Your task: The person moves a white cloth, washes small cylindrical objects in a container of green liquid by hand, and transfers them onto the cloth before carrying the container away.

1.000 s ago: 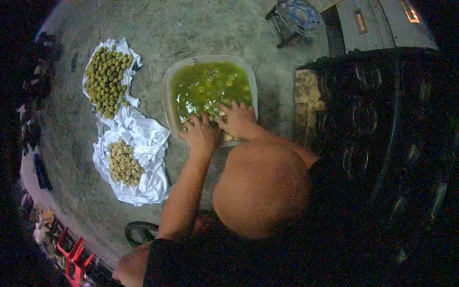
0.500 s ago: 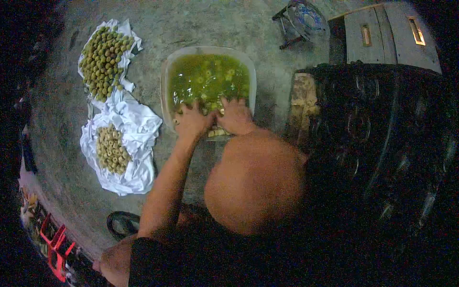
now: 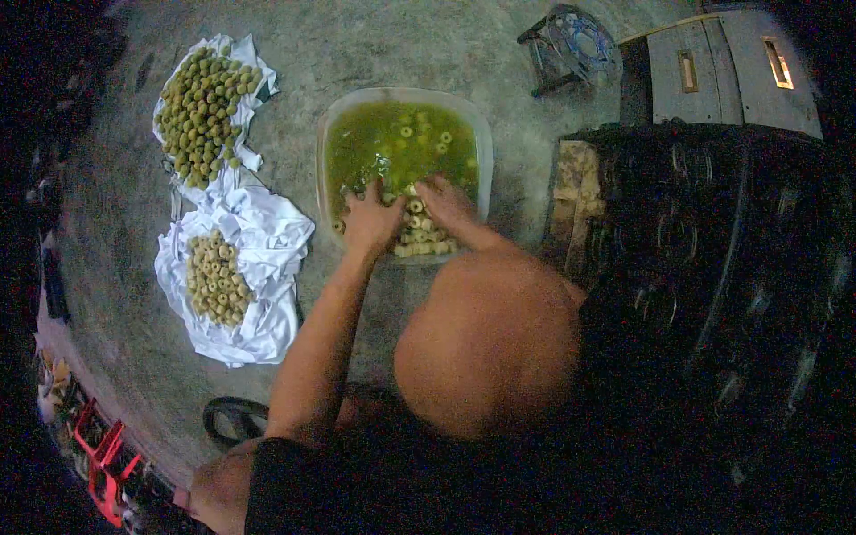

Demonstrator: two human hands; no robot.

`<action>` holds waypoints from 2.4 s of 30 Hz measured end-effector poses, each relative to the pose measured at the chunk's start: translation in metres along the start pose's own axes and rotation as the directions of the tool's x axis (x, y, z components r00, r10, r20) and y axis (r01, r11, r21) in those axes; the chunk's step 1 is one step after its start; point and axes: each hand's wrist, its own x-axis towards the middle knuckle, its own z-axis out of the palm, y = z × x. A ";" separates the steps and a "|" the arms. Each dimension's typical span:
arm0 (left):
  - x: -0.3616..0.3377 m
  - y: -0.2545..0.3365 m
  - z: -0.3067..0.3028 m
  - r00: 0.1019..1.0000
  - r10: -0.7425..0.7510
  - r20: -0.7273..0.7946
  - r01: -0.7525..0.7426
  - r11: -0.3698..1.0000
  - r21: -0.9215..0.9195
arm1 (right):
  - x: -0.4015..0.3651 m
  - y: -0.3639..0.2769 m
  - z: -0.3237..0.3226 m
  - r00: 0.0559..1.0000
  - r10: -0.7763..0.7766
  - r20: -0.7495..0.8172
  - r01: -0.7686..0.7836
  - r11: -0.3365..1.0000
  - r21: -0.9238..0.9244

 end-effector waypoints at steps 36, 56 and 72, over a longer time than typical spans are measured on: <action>-0.016 0.042 -0.054 0.670 0.651 -0.356 -0.559 0.758 0.335 | 0.052 -0.066 0.028 0.893 -0.154 0.424 -0.418 0.072 0.906; 0.014 0.026 -0.032 0.481 0.687 -0.545 -0.675 0.687 0.270 | 0.019 -0.081 0.019 0.915 -0.227 0.334 -0.371 -0.144 0.917; -0.021 0.038 -0.003 0.450 0.573 -0.685 -0.709 0.696 0.116 | -0.020 -0.034 -0.003 0.978 -0.057 0.202 -0.192 0.150 0.970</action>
